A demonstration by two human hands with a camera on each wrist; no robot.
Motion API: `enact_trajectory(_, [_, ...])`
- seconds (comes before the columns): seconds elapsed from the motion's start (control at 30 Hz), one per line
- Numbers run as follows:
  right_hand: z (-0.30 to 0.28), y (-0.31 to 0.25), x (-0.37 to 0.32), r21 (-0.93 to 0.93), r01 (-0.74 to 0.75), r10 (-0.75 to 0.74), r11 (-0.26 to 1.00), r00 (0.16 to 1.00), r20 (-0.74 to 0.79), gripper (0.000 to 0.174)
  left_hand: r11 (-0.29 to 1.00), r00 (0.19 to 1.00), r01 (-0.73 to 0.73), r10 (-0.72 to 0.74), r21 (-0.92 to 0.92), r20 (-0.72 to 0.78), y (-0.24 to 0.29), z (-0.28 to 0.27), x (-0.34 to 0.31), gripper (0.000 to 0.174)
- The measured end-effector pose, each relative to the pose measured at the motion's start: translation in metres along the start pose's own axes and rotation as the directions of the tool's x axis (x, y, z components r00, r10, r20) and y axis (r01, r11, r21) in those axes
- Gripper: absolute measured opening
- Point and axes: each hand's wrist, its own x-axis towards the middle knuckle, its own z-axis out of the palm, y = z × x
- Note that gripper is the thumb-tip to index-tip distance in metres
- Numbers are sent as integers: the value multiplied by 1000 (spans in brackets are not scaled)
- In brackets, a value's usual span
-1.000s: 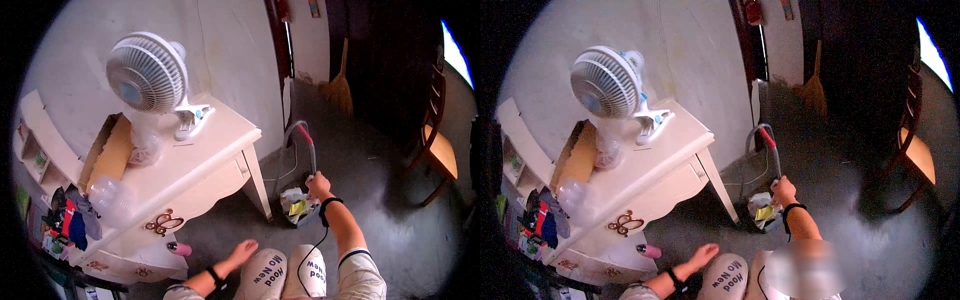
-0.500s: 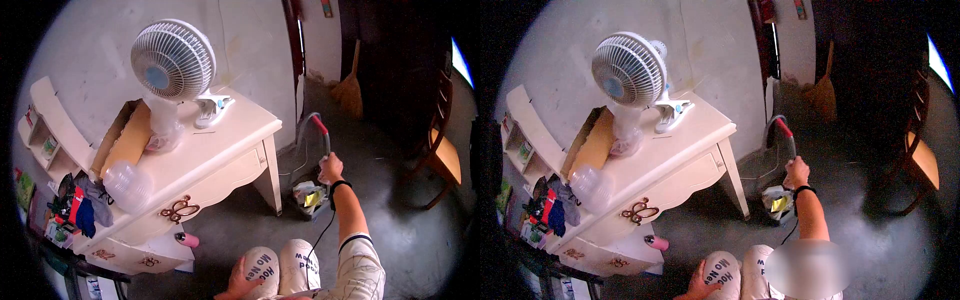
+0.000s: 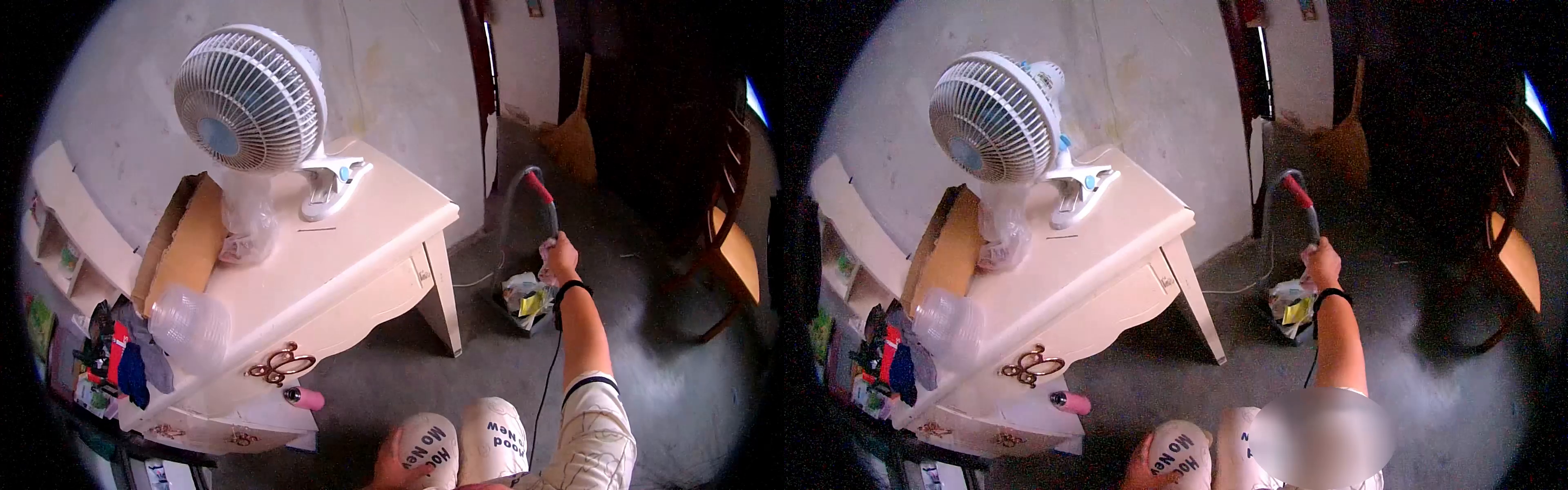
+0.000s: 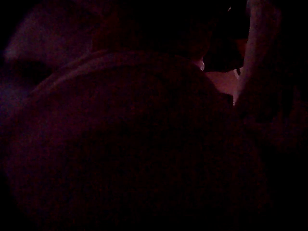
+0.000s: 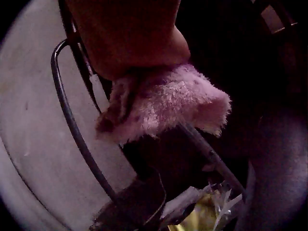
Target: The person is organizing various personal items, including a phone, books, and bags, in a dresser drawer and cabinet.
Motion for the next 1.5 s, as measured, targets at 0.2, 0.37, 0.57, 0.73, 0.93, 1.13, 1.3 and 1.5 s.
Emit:
enact_trajectory(0.2, [14, 28, 21, -22, -7, 7, 1000, 1000, -2, 33, 1000, 1000, 2, -2, -6, -27, -20, 4, 7, 91])
enact_trajectory(0.37, [1, 30, 28, 189, 21, -39, 982, 995, 95, 32, 999, 999, -26, 25, -28, -38, -44, 3, 8, 93])
enact_trajectory(0.57, [-97, -185, -28, -122, 508, -503, 852, 861, 72, 23, 994, 989, -92, 86, -50, -119, -66, 0, 3, 92])
enact_trajectory(0.73, [-134, -333, -104, -246, 809, -754, 534, 588, 294, 33, 957, 969, -237, 221, -166, -109, -114, -2, 7, 87])
enact_trajectory(0.93, [-44, -416, -128, -485, 814, -781, 319, 516, 352, 27, 959, 946, -266, 241, -97, -217, -98, -29, -17, 86])
enact_trajectory(1.13, [-22, -423, -111, -392, 771, -776, 502, 602, 188, 23, 908, 903, -362, 287, -210, -319, -104, -47, -33, 82])
enact_trajectory(1.3, [-34, -419, -102, -471, 746, -760, 471, 614, 213, 14, 933, 906, -327, 265, -150, -329, -107, -54, -35, 79])
enact_trajectory(1.5, [-19, -392, -65, 156, 585, -603, 796, 790, 111, 19, 953, 934, -268, 221, -142, -280, -124, -43, -29, 86])
